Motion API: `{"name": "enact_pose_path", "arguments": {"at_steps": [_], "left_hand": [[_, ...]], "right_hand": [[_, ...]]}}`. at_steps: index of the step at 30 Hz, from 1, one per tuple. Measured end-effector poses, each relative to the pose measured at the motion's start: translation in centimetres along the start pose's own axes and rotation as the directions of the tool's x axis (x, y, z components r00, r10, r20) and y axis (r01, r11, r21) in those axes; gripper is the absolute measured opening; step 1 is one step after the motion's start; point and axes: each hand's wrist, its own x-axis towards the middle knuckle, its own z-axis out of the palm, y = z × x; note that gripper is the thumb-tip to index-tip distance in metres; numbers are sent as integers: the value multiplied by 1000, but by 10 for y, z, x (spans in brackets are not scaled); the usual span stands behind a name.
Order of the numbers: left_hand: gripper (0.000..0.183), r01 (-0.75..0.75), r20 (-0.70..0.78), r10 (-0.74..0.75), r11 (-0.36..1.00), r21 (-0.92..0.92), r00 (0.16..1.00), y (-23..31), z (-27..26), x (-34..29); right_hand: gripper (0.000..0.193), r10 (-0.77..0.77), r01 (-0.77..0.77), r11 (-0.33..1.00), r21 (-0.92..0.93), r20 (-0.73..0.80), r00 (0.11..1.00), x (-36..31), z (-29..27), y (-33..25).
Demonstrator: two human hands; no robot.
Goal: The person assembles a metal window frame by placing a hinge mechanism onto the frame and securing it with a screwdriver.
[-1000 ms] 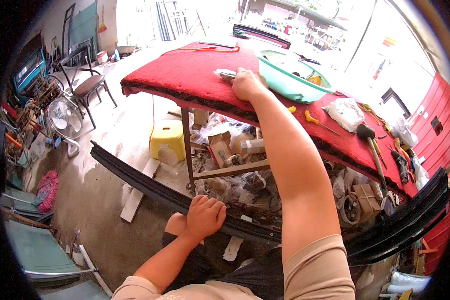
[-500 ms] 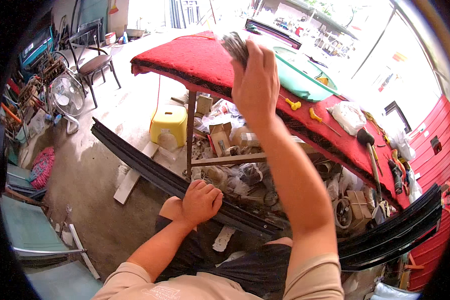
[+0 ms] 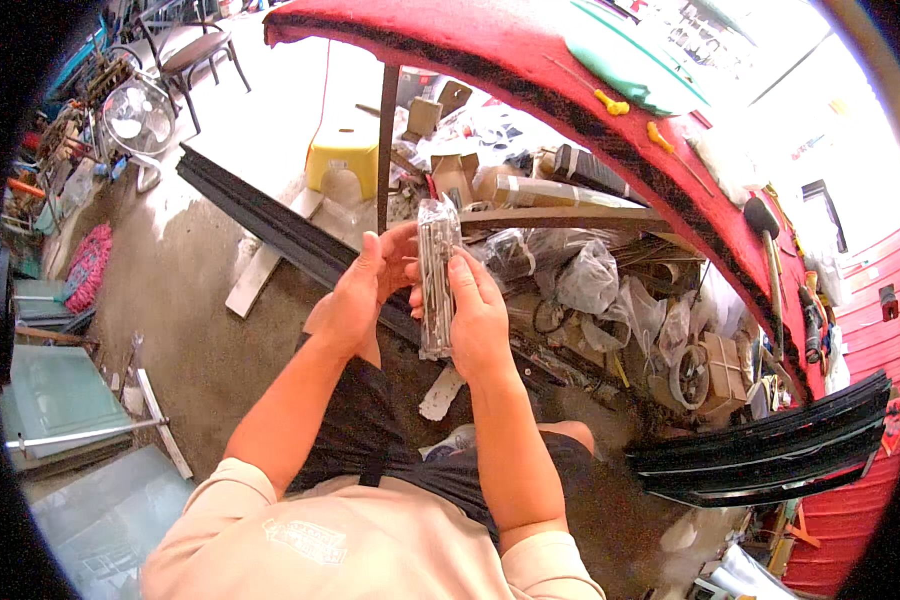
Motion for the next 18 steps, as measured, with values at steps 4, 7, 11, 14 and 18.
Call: {"name": "enact_pose_path", "arguments": {"at_steps": [4,7,11,14,18], "left_hand": [[40,71,34,-72,997,28,997,1,-9,-22],[31,103,-100,-105,994,-25,989,3,-2,-41],[21,21,-284,-28,999,-29,958,-6,6,-55],[16,-64,-284,55,998,-24,957,-9,6,-61],[14,-115,-222,254,861,496,941,-3,13,-70]], "right_hand": [[41,52,-50,999,-22,94,994,-22,-4,13],[34,75,-78,997,19,140,987,-38,-6,25],[30,14,-18,1000,24,145,989,-49,-6,54],[41,-48,60,986,-159,80,996,-57,0,56],[59,-409,378,695,-611,96,907,-61,5,25]]}}
